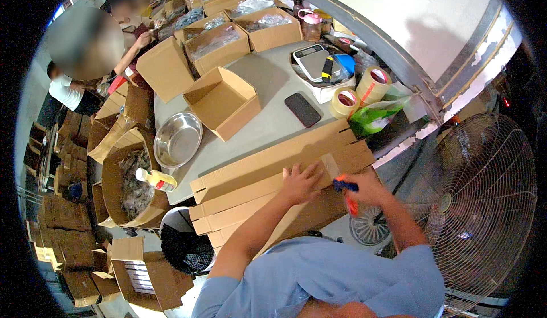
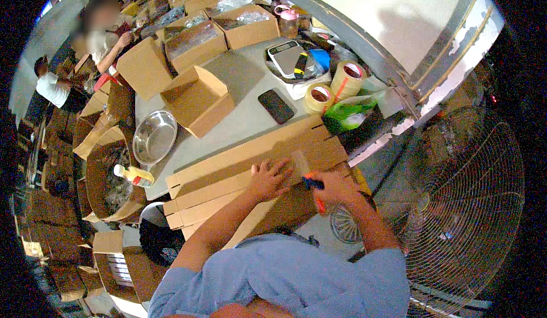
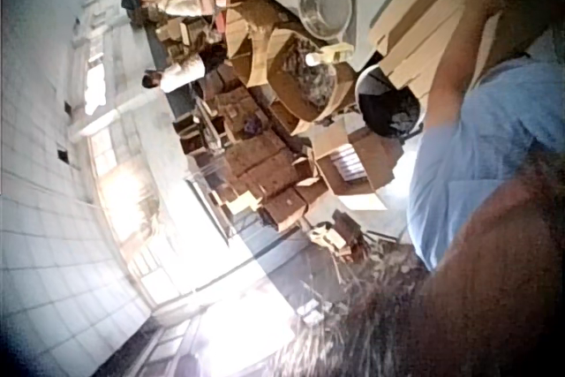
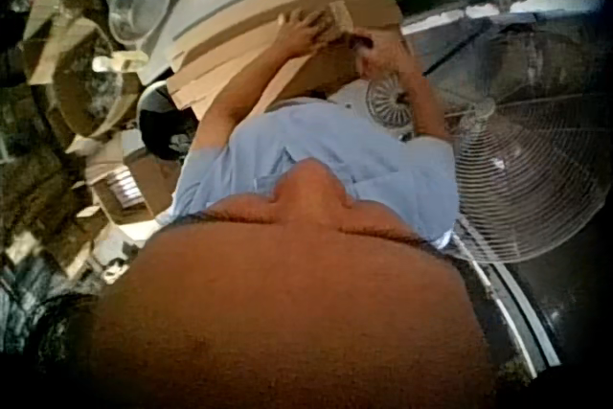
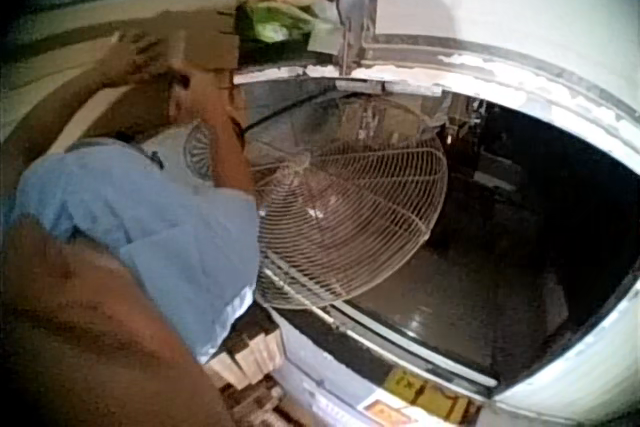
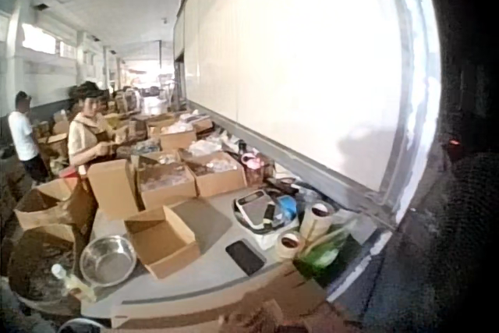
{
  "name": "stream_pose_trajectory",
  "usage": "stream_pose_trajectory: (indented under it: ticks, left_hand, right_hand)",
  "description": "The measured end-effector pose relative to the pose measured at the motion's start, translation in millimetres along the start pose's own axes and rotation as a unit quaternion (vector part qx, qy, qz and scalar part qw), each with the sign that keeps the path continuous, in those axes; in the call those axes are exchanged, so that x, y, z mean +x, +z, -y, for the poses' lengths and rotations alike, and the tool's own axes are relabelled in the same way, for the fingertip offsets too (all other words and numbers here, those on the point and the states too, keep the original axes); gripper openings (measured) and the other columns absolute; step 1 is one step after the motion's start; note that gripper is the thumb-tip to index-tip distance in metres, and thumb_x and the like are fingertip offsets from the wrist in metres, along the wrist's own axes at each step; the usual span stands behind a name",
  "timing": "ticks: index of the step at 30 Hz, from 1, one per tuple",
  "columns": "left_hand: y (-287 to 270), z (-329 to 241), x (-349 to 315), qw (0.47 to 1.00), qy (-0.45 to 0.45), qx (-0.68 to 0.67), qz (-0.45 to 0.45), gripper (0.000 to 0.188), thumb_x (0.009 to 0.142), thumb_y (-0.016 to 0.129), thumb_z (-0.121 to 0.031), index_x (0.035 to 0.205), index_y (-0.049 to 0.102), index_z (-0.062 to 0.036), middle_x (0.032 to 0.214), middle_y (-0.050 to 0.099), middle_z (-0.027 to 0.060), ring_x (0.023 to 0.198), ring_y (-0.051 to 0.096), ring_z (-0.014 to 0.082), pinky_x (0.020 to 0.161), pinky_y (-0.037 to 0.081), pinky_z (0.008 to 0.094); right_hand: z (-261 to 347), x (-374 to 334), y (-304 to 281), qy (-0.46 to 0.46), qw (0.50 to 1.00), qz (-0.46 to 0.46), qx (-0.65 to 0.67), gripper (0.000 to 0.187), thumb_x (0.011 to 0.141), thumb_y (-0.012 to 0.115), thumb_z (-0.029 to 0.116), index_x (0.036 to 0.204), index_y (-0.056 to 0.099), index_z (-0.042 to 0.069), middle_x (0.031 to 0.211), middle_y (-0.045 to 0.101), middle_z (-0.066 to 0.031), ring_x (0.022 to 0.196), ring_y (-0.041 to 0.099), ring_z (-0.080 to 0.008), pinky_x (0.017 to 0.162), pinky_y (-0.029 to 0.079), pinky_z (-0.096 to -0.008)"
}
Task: The person places drawer slides and bags of small hardware components into long cardboard boxes and seals them with a tape dispenser.
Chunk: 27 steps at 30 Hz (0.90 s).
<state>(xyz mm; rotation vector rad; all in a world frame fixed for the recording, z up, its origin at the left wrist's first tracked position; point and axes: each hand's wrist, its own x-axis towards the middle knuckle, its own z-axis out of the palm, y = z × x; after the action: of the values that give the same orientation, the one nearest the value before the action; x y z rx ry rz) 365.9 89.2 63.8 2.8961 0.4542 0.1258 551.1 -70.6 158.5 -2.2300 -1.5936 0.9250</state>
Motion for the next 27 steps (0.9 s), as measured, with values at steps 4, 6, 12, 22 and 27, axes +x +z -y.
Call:
stream_pose_trajectory:
  ticks: [4, 6, 12, 22, 27]
  left_hand:
    - [-2.9, -1.2, -0.2, 0.999, 0.010, 0.033, 0.012, 0.069, 0.077, 0.056, -0.057, 0.137, 0.037, -0.0309, 0.147, 0.027, -0.0008, 0.121, 0.036, 0.0384, 0.088, 0.031, 0.0640]
    - [-7.7, -7.5, 7.8, 0.999, -0.006, 0.032, 0.035, 0.070, 0.078, 0.054, -0.057, 0.139, 0.034, -0.0304, 0.149, 0.024, -0.0009, 0.125, 0.034, 0.0376, 0.089, 0.030, 0.0654]
    - [3.9, -27.7, 46.5, 0.999, -0.042, -0.011, -0.006, 0.077, 0.078, 0.055, -0.056, 0.139, 0.035, -0.0140, 0.150, 0.022, 0.0095, 0.130, 0.031, 0.0377, 0.095, 0.028, 0.0638]
    - [46.6, -39.8, 56.5, 0.994, -0.074, 0.043, -0.064, 0.081, 0.072, 0.064, -0.047, 0.135, 0.038, -0.0040, 0.137, 0.037, 0.0206, 0.125, 0.034, 0.0392, 0.102, 0.024, 0.0553]
    - [-27.1, 30.3, -65.6, 0.997, -0.073, -0.024, 0.019, 0.076, 0.076, 0.062, -0.047, 0.141, 0.031, -0.0243, 0.142, 0.029, 0.0195, 0.124, 0.033, 0.0409, 0.099, 0.027, 0.0580]
  right_hand:
    - [-10.8, -27.3, 26.3, -0.046, 0.998, -0.045, 0.005, 0.048, 0.071, 0.061, 0.027, 0.117, 0.060, 0.014, 0.091, 0.066, -0.0170, 0.085, 0.065, -0.0319, 0.077, 0.050, -0.0401]
    - [-15.8, -11.6, 30.3, 0.033, 0.993, -0.071, 0.087, 0.046, 0.073, 0.062, 0.027, 0.117, 0.060, 0.011, 0.090, 0.067, -0.0177, 0.083, 0.064, -0.0326, 0.076, 0.050, -0.0394]
    - [-47.3, -16.3, 31.1, 0.061, 0.969, -0.010, 0.238, 0.038, 0.076, 0.064, 0.022, 0.110, 0.064, 0.006, 0.091, 0.068, -0.0121, 0.082, 0.062, -0.0219, 0.075, 0.049, -0.0336]
    - [25.6, -66.6, 89.9, 0.061, 0.981, -0.102, 0.150, 0.040, 0.071, 0.066, 0.021, 0.107, 0.064, 0.003, 0.087, 0.067, -0.0145, 0.076, 0.063, -0.0220, 0.072, 0.049, -0.0332]
    - [72.8, -33.9, 102.3, -0.057, 0.992, 0.001, 0.113, 0.038, 0.072, 0.065, 0.021, 0.106, 0.065, 0.005, 0.089, 0.067, -0.0132, 0.077, 0.063, -0.0197, 0.072, 0.050, -0.0322]
